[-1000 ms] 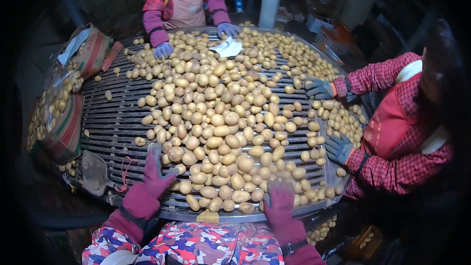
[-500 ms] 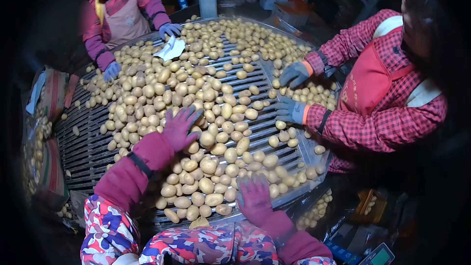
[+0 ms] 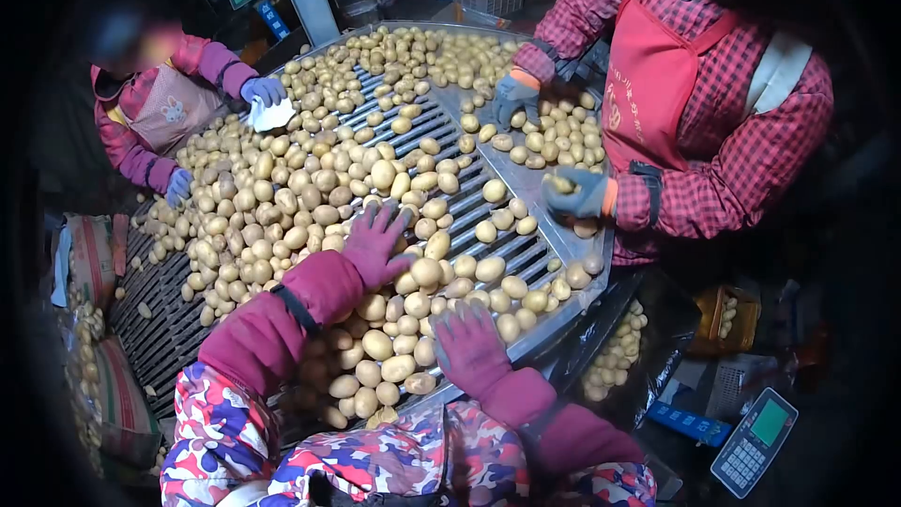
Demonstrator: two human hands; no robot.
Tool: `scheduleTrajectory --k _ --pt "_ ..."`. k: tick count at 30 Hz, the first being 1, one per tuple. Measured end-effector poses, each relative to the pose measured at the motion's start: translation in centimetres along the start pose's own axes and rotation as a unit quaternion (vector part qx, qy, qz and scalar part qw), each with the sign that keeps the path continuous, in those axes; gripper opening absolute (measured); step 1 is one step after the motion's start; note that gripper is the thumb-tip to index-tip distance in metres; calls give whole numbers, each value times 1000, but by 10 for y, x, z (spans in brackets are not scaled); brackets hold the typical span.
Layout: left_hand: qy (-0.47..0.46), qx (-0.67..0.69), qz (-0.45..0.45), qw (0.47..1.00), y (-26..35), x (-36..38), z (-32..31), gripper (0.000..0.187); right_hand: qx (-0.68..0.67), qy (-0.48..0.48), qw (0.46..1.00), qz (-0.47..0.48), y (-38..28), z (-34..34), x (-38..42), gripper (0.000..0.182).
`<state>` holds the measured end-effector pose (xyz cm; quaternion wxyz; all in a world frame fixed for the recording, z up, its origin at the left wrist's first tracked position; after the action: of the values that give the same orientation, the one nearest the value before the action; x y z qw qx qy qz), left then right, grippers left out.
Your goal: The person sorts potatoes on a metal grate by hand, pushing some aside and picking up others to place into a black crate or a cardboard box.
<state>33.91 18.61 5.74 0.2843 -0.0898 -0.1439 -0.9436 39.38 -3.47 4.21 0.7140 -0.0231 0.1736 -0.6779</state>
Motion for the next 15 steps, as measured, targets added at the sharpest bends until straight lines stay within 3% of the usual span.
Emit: scheduleTrajectory --k 4,6,8,9,11,15 --pt "4 80 -79 994 -7 38 1 86 -12 -11 1000 -9 3 -3 4 42" --pt "0 246 -136 960 -11 73 10 87 -20 -9 1000 -5 2 -2 4 43" --pt "79 92 -109 987 -23 120 4 88 -26 -5 1000 -9 1 0 5 43" --pt "75 92 -106 987 -24 143 -2 88 -19 -5 1000 -9 1 0 4 43" --pt "37 -17 -5 999 -31 182 -20 88 -17 -8 1000 -10 0 -2 5 43" --pt "77 -27 7 997 -27 199 -38 89 -11 -15 1000 -4 -2 0 3 43"
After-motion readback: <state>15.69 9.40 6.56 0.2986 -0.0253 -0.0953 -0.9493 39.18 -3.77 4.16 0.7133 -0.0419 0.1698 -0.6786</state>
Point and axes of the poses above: each hand's wrist, its own x-axis away from the middle knuckle, its own z-axis out of the back of the hand, y = z × x, the point moved 5 cm from there along -x, towards the middle knuckle, and after that the axes turned 1 degree about z, right-handed, at the moved point
